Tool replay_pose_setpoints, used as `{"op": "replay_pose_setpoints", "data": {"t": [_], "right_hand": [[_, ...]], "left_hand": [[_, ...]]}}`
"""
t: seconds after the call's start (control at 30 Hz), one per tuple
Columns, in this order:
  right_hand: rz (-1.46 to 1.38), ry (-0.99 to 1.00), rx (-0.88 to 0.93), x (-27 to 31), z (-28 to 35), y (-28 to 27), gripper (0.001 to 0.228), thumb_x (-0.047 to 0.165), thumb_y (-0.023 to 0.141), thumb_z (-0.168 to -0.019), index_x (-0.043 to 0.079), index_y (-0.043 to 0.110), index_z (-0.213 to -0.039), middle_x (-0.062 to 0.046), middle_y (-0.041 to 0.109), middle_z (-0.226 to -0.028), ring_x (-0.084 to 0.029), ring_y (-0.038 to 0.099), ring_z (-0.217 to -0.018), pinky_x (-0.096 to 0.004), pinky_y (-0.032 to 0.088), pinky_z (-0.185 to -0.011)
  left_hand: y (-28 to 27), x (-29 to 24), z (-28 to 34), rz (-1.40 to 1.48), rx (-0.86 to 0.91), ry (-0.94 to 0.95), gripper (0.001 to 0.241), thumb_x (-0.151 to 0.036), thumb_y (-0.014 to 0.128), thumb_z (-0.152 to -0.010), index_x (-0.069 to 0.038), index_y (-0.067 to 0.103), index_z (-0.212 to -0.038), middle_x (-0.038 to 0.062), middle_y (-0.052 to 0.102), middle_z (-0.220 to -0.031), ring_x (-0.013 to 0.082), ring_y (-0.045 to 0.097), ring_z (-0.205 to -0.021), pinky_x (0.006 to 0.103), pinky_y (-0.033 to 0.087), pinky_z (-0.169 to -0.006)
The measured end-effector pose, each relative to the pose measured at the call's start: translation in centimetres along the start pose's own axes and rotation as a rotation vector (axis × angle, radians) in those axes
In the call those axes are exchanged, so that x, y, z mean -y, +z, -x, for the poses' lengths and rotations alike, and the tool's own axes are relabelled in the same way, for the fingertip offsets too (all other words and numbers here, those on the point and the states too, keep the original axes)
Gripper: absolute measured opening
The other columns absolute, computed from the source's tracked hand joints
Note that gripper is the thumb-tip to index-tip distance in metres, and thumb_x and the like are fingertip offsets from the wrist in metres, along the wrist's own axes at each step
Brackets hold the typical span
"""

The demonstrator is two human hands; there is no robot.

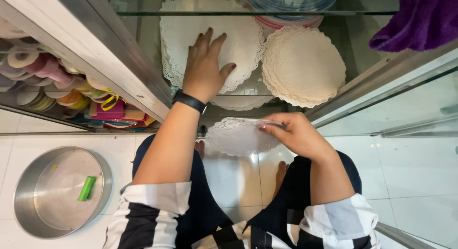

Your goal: The person sits on the floor and repeatedly picks up individual white paper doilies from a glass shelf. They separate the doilies, unfold them, and place them into a neat stack on the shelf.

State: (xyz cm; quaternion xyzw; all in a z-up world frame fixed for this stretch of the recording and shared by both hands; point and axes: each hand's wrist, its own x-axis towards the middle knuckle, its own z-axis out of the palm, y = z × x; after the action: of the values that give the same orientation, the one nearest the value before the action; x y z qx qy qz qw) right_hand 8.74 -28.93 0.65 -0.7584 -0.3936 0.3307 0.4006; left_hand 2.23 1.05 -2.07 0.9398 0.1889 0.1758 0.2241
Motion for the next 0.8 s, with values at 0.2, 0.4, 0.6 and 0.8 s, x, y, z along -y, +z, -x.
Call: {"op": "replay_pose_setpoints", "data": {"t": [0.2, 0.4, 0.6, 0.8], "right_hand": [[0.152, -0.237, -0.017, 0.7, 0.2, 0.0, 0.023, 0.014, 0.074, -0.104, 0.018, 0.089, -0.121, 0.001, 0.089, -0.122, -0.015, 0.08, -0.116, -0.03, 0.06, -0.102], [0.14, -0.303, 0.013, 0.1, 0.2, 0.0, 0.023, 0.012, 0.073, -0.104, 0.015, 0.087, -0.123, -0.001, 0.087, -0.124, -0.016, 0.079, -0.116, -0.031, 0.059, -0.1], [0.153, -0.323, 0.004, 0.2, 0.2, 0.0, 0.021, 0.013, 0.076, -0.103, 0.016, 0.088, -0.12, -0.001, 0.086, -0.125, -0.017, 0.079, -0.117, -0.031, 0.058, -0.101], [0.174, -0.31, 0.005, 0.5, 0.2, 0.1, 0.023, 0.011, 0.073, -0.102, 0.017, 0.088, -0.119, 0.0, 0.086, -0.126, -0.017, 0.079, -0.118, -0.031, 0.057, -0.102]], "left_hand": [[2.2, 0.8, -1.2, -0.116, -0.01, -0.096, 0.083, -0.042, 0.085, -0.102, -0.019, 0.042, -0.17, 0.023, 0.028, -0.181, 0.0501, 0.049, -0.153, 0.066, 0.037, -0.126], [-0.3, -1.5, -0.8, -0.052, 0.028, -0.152, 0.081, -0.034, 0.087, -0.098, -0.021, 0.047, -0.168, 0.013, 0.032, -0.183, 0.0415, 0.064, -0.142, 0.0601, 0.063, -0.082], [-0.5, -2.9, 1.1, -0.21, 0.308, -0.194, 0.123, -0.055, 0.091, -0.094, -0.029, 0.01, -0.182, 0.02, -0.015, -0.186, 0.0522, 0.003, -0.172, 0.0728, 0.0, -0.135], [-0.9, -3.2, 1.3, -0.257, 0.195, -0.076, 0.122, -0.054, 0.1, -0.084, -0.027, 0.027, -0.178, 0.017, 0.004, -0.187, 0.0347, 0.068, -0.137, 0.0741, 0.018, -0.13]]}}
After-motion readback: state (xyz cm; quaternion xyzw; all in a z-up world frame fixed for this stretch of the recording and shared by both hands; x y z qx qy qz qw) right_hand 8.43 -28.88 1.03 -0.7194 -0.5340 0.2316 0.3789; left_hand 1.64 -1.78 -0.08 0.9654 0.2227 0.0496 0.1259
